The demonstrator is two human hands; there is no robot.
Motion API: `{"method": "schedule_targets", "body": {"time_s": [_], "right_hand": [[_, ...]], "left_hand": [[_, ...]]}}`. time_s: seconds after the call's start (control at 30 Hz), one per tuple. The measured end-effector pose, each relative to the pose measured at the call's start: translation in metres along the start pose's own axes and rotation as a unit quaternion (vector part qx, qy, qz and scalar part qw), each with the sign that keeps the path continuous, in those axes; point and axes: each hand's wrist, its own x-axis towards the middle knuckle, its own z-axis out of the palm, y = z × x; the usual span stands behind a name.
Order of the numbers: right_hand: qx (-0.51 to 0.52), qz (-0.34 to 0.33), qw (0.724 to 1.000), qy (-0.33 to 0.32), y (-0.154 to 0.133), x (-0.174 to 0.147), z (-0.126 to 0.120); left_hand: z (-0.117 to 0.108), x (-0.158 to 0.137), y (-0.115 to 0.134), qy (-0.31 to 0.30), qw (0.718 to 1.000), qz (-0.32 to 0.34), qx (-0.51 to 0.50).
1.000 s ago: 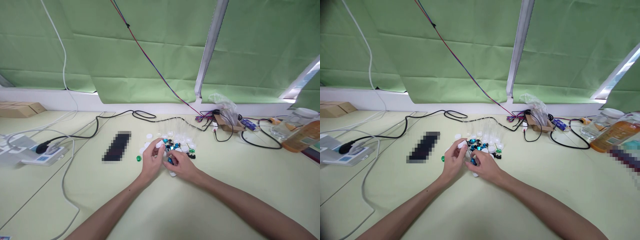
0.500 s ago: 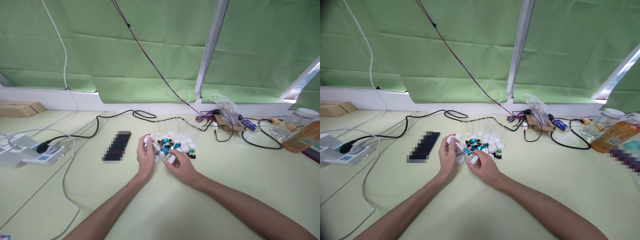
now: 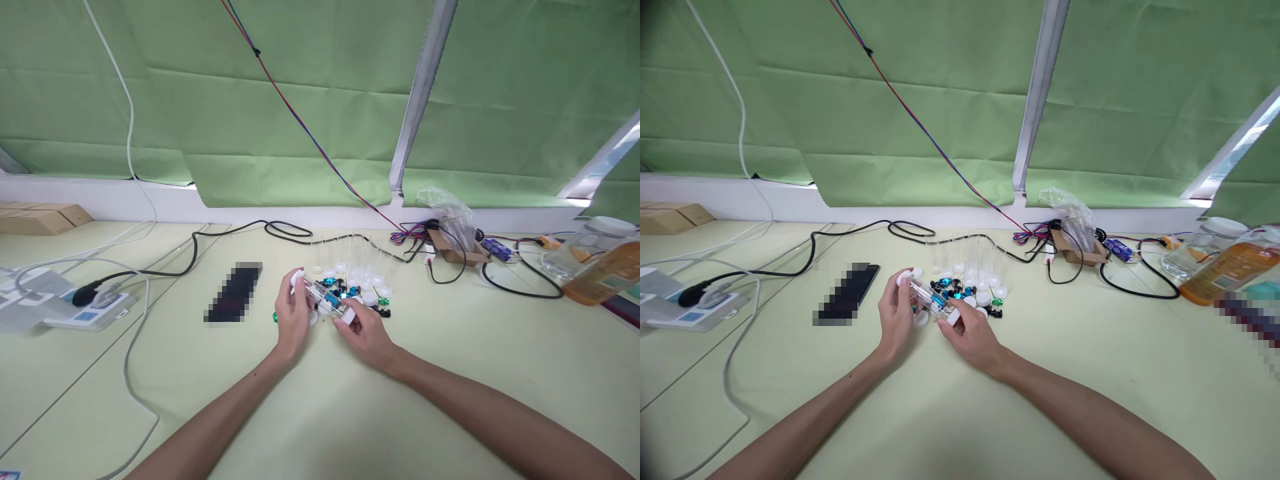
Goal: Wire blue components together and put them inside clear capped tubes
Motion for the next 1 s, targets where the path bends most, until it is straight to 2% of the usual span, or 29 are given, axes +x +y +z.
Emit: {"method": "schedule_targets", "body": {"time_s": [0.43, 0.7, 1.0], "right_hand": [[0.003, 0.04, 0.999, -0.016, -0.0021, 0.0019, -0.0039], [0.005, 0.035, 0.999, -0.013, -0.0008, 0.0022, -0.004], [0.016, 0.021, 1.0, -0.004, -0.0015, 0.0014, -0.0048]], "left_hand": [[-0.0037, 0.0005, -0.0043, -0.007, 1.0, 0.001, 0.027], [-0.0039, -0.0001, -0.004, -0.009, 1.0, 0.005, 0.03], [-0.0013, -0.0043, 0.0013, -0.039, 0.999, -0.001, 0.029]]}}
